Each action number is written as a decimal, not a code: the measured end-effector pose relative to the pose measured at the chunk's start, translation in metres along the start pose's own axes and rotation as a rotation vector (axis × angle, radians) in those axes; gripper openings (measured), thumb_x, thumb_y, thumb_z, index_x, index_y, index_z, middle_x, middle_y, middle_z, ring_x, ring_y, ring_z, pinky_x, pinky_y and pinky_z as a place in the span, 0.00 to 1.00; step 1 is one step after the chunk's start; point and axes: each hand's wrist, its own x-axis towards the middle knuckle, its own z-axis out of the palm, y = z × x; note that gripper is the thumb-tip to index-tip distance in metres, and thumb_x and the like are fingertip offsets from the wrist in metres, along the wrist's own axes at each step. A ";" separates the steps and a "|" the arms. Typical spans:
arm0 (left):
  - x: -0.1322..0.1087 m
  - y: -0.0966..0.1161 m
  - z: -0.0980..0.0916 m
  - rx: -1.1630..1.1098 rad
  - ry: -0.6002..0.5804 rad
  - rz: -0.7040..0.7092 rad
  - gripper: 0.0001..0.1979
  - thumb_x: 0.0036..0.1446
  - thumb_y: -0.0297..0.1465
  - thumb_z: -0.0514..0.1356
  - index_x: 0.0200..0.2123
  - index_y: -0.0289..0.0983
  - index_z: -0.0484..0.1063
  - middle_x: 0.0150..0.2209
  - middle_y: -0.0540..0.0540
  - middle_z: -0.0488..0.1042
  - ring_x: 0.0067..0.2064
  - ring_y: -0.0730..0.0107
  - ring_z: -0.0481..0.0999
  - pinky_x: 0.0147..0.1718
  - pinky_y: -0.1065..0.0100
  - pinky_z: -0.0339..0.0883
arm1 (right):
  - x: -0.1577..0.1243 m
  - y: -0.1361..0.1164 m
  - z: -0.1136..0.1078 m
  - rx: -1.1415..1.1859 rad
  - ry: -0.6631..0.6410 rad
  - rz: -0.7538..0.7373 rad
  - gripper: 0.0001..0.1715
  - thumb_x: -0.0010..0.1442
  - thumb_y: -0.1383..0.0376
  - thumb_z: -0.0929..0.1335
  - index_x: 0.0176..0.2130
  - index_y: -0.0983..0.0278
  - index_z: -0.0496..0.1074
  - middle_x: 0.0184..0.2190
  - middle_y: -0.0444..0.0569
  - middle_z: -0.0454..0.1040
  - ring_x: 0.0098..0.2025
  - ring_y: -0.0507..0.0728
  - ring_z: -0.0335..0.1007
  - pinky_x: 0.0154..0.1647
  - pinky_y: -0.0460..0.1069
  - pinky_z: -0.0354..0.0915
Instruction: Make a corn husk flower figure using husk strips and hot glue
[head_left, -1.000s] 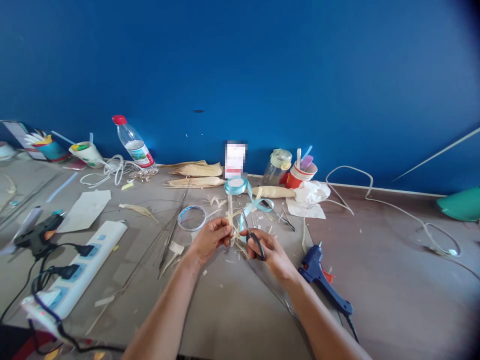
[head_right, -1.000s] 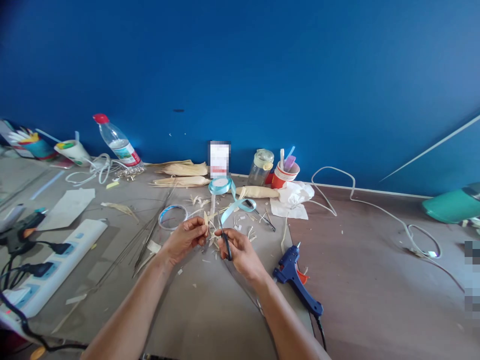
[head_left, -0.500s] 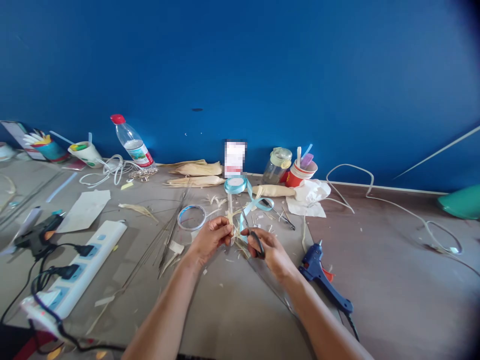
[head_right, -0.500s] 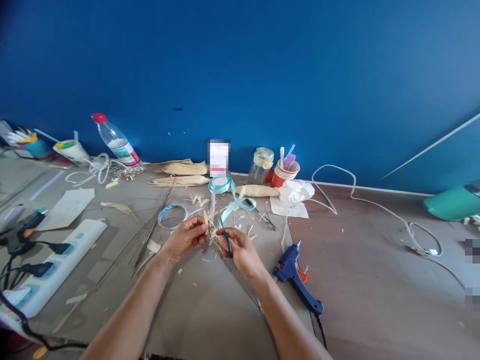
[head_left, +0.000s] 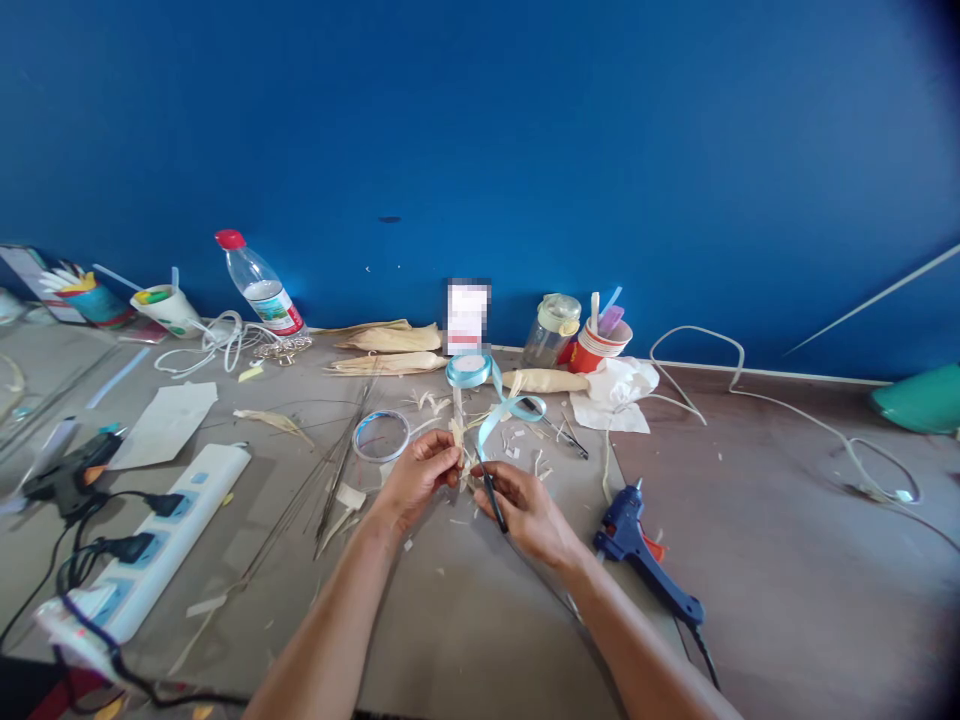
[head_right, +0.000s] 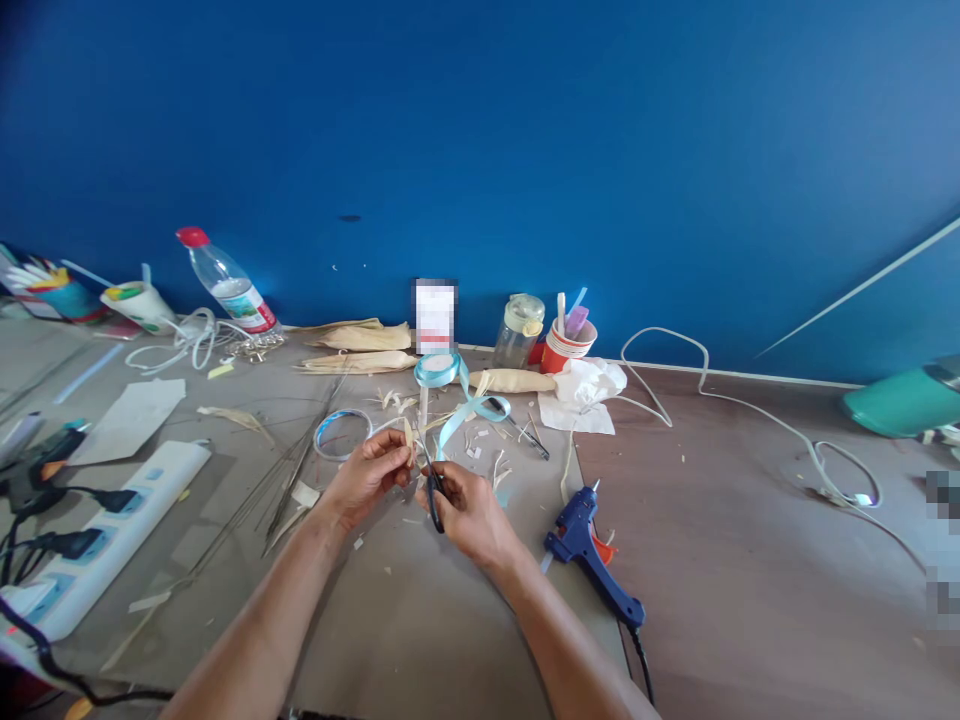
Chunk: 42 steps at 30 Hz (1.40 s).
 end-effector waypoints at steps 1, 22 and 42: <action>0.000 0.000 0.000 0.014 0.010 0.006 0.12 0.44 0.35 0.66 0.27 0.34 0.69 0.23 0.52 0.69 0.21 0.80 0.64 0.24 0.74 0.58 | 0.001 0.000 -0.001 -0.010 0.017 0.001 0.18 0.55 0.59 0.63 0.42 0.68 0.69 0.21 0.41 0.61 0.23 0.49 0.54 0.24 0.44 0.54; -0.002 0.000 0.003 -0.619 -0.128 -0.105 0.06 0.49 0.20 0.58 0.30 0.35 0.66 0.20 0.57 0.53 0.17 0.86 0.49 0.20 0.77 0.50 | 0.007 0.012 -0.041 -1.044 0.432 0.129 0.29 0.56 0.61 0.64 0.55 0.67 0.58 0.43 0.57 0.72 0.46 0.62 0.67 0.43 0.53 0.54; 0.005 -0.017 0.007 -0.033 0.145 0.153 0.09 0.49 0.32 0.63 0.33 0.35 0.67 0.25 0.52 0.71 0.22 0.81 0.65 0.24 0.75 0.58 | 0.013 0.018 -0.057 -1.056 0.389 0.197 0.19 0.57 0.71 0.60 0.44 0.59 0.73 0.40 0.51 0.72 0.40 0.57 0.69 0.46 0.53 0.51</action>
